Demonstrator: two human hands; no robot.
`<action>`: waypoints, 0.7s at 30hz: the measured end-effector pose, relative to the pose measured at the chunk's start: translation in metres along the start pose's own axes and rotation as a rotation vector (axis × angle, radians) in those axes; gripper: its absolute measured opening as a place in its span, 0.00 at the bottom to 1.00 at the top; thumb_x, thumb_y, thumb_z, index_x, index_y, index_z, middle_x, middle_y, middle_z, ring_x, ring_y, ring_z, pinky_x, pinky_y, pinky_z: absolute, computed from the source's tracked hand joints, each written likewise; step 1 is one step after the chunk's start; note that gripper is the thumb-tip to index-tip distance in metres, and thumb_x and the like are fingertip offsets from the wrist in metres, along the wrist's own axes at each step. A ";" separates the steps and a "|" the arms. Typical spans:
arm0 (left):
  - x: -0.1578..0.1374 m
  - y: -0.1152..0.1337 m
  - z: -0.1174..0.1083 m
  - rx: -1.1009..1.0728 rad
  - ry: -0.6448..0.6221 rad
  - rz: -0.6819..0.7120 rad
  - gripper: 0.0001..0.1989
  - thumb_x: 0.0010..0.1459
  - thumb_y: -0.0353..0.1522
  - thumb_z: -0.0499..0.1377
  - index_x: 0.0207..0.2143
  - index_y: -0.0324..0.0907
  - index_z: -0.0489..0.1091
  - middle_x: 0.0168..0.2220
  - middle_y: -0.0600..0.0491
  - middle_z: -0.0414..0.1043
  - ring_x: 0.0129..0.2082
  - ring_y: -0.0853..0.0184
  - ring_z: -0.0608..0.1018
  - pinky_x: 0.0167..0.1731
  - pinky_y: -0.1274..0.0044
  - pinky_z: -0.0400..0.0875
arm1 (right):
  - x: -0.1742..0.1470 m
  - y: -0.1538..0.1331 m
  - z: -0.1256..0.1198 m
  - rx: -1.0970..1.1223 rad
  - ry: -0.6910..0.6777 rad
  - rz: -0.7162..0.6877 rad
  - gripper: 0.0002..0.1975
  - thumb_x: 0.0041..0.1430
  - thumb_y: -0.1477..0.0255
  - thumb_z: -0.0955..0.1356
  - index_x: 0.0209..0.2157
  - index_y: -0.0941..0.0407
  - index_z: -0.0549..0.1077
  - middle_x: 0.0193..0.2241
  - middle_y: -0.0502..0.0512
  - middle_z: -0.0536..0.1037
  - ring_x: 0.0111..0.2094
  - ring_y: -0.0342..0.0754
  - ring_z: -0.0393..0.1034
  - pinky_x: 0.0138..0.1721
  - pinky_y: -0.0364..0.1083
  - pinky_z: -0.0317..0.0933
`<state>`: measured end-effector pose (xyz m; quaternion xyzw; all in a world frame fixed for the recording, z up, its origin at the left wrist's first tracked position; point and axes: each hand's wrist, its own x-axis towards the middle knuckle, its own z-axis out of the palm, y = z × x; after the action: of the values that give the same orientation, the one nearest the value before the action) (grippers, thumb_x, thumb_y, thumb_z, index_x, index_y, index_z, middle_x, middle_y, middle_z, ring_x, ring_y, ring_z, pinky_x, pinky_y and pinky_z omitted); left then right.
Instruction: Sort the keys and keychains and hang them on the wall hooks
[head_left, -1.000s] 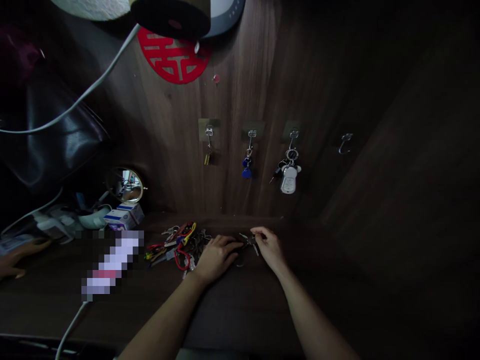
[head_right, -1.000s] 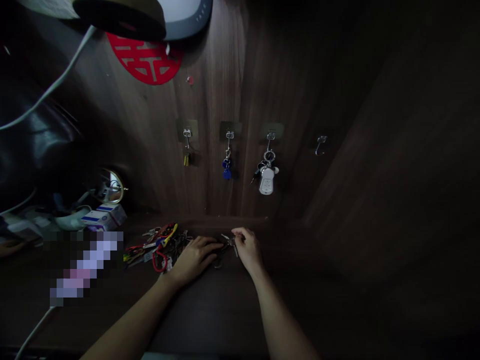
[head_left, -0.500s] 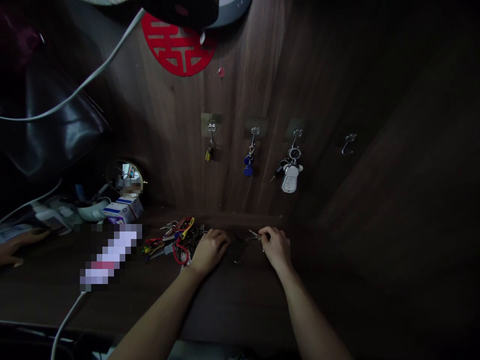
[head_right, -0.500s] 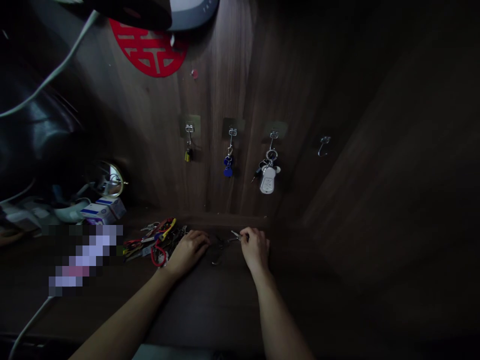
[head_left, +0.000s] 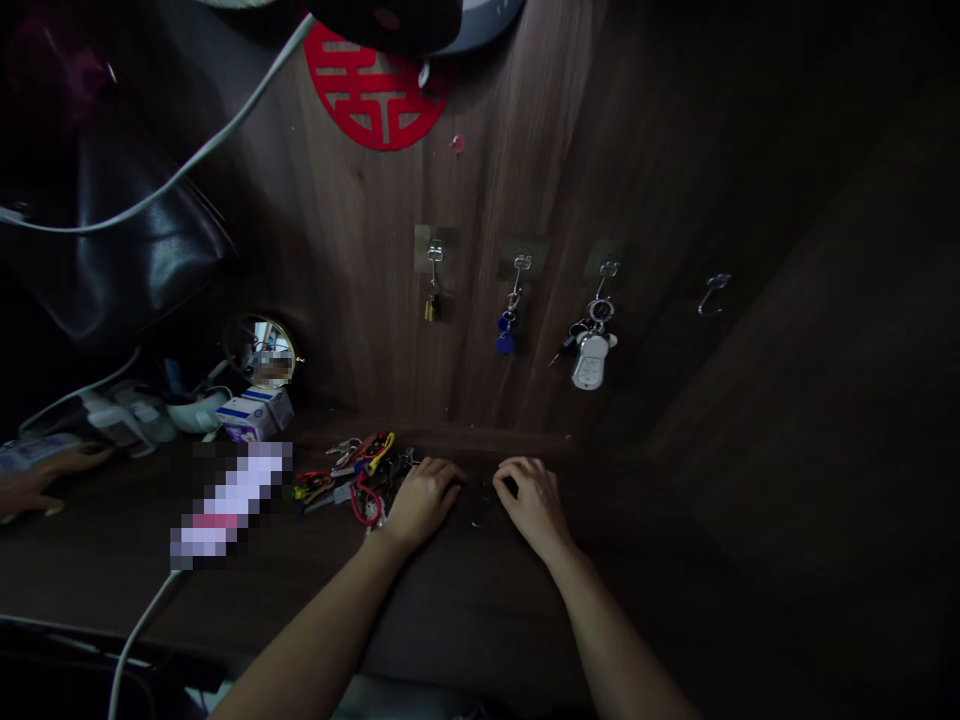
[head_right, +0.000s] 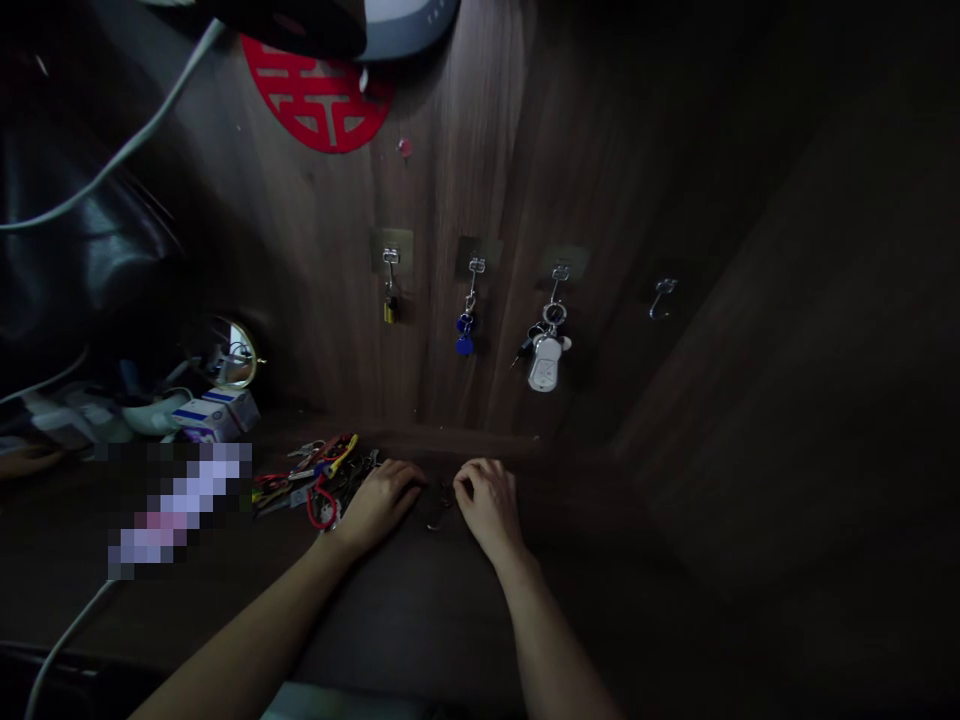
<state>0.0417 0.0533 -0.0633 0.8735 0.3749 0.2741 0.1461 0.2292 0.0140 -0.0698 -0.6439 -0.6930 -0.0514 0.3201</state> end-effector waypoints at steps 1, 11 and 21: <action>0.000 0.000 0.000 -0.011 -0.001 -0.004 0.09 0.58 0.29 0.52 0.40 0.44 0.70 0.41 0.51 0.72 0.43 0.63 0.71 0.44 0.72 0.64 | 0.000 -0.001 -0.001 0.027 0.004 -0.018 0.05 0.56 0.72 0.64 0.27 0.53 0.70 0.32 0.52 0.75 0.38 0.49 0.65 0.40 0.48 0.53; 0.002 0.005 0.000 -0.234 0.004 0.037 0.13 0.58 0.34 0.54 0.45 0.46 0.69 0.44 0.52 0.74 0.45 0.63 0.72 0.46 0.71 0.63 | 0.003 -0.017 0.005 0.525 0.034 0.033 0.07 0.60 0.68 0.61 0.31 0.53 0.67 0.25 0.49 0.75 0.27 0.44 0.70 0.30 0.41 0.60; 0.008 0.017 0.004 -0.807 0.076 -0.183 0.11 0.50 0.35 0.61 0.38 0.42 0.72 0.37 0.52 0.77 0.38 0.65 0.76 0.41 0.76 0.67 | 0.008 -0.024 0.004 0.846 0.112 0.225 0.10 0.55 0.63 0.64 0.31 0.55 0.69 0.23 0.50 0.73 0.23 0.43 0.69 0.24 0.41 0.63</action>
<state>0.0585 0.0475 -0.0559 0.6987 0.3186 0.4168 0.4864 0.2055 0.0185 -0.0607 -0.5237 -0.5603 0.2374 0.5962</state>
